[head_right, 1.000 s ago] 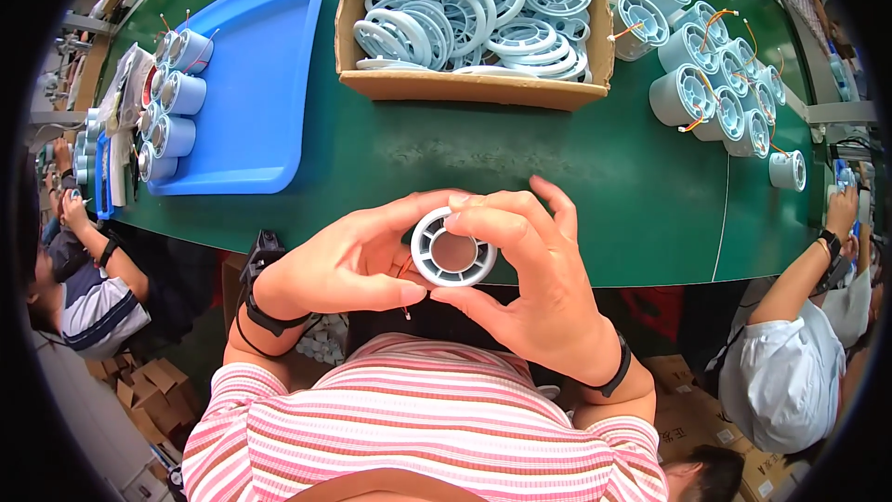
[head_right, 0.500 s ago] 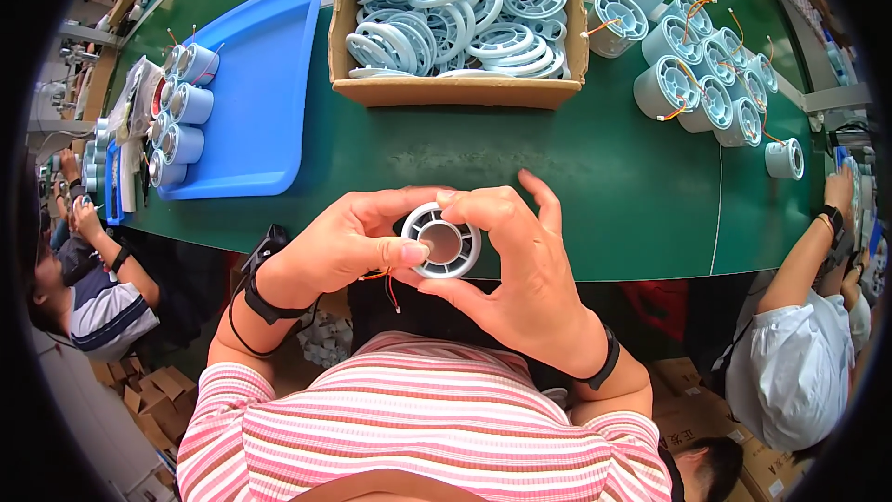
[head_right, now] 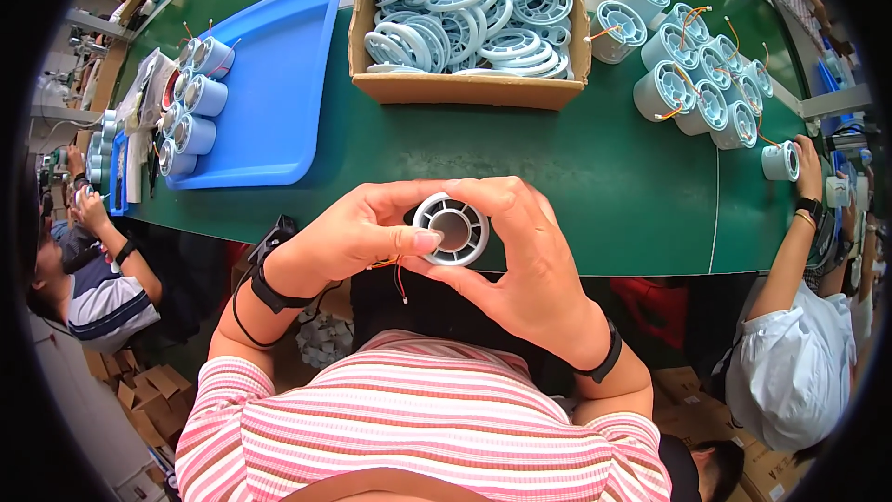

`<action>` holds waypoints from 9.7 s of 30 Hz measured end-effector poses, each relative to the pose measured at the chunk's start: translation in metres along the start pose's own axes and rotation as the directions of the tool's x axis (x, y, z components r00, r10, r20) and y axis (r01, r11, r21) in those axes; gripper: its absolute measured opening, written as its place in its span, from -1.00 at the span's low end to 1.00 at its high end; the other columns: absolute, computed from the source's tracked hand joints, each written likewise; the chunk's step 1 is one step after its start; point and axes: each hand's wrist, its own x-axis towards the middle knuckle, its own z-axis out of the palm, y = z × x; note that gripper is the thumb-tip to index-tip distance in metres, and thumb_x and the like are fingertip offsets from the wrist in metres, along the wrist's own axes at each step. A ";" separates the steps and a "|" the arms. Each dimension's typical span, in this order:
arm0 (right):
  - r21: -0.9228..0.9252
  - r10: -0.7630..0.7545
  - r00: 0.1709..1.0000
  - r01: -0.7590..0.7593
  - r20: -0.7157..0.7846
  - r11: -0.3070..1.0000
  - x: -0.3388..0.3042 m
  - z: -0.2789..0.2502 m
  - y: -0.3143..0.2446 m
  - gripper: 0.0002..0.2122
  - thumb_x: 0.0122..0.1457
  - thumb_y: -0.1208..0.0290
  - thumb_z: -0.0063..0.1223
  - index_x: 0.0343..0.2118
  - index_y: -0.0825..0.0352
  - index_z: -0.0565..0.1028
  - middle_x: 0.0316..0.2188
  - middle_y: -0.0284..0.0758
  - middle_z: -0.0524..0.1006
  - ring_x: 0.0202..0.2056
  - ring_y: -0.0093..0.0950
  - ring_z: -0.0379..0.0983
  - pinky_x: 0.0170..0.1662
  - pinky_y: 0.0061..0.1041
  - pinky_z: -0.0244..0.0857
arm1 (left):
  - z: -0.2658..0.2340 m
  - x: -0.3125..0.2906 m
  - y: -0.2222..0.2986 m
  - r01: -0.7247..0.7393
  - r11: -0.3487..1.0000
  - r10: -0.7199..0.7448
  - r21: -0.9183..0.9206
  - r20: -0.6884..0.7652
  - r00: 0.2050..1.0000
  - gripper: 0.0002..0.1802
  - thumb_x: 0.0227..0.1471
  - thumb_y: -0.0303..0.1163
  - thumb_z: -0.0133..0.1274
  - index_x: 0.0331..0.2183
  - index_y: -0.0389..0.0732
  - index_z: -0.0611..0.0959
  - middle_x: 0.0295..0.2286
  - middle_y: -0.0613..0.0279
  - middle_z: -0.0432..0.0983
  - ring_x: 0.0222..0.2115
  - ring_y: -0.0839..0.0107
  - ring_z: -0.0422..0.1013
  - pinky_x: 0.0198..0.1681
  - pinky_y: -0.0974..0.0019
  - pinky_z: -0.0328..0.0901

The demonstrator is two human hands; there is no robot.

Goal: The person picks up a light blue plastic ring from a box and fits it onto a white cylindrical motor. They then place the assembled unit onto a blue tray and repeat the process for several units.

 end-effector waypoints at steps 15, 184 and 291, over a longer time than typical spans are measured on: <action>-0.603 0.058 0.946 -0.251 -0.320 0.757 -0.042 -0.063 -0.001 -0.42 -0.09 0.61 0.36 0.10 0.27 0.53 -0.02 -0.25 0.48 -0.02 -0.24 0.45 0.08 -0.23 0.33 | 0.012 -0.011 -0.015 -0.099 0.969 0.132 0.227 -0.137 0.982 -0.35 0.30 -0.44 0.07 0.32 -0.30 0.25 0.21 0.05 0.29 0.08 0.20 0.49 0.08 0.22 0.47; -0.395 0.172 0.977 -0.109 0.128 0.912 0.013 -0.027 -0.002 -0.58 -0.01 0.47 0.40 -0.05 0.32 0.54 0.03 -0.18 0.44 -0.02 -0.16 0.44 0.06 -0.24 0.33 | 0.006 -0.026 -0.001 -0.056 0.092 0.661 0.994 -0.019 0.750 -0.12 -0.15 -0.50 0.43 0.21 -0.20 0.42 -0.04 0.03 0.47 -0.21 0.17 0.53 -0.24 0.26 0.46; -0.574 0.167 0.984 -0.105 0.056 0.812 -0.010 -0.037 -0.004 -0.47 -0.06 0.53 0.39 0.04 0.35 0.48 0.00 -0.12 0.43 0.01 -0.11 0.41 0.08 -0.17 0.30 | 0.003 -0.025 0.007 -0.035 0.417 0.487 0.908 -0.191 0.852 -0.20 -0.12 -0.44 0.47 0.14 -0.23 0.45 -0.03 0.09 0.46 -0.10 0.25 0.53 -0.04 0.27 0.45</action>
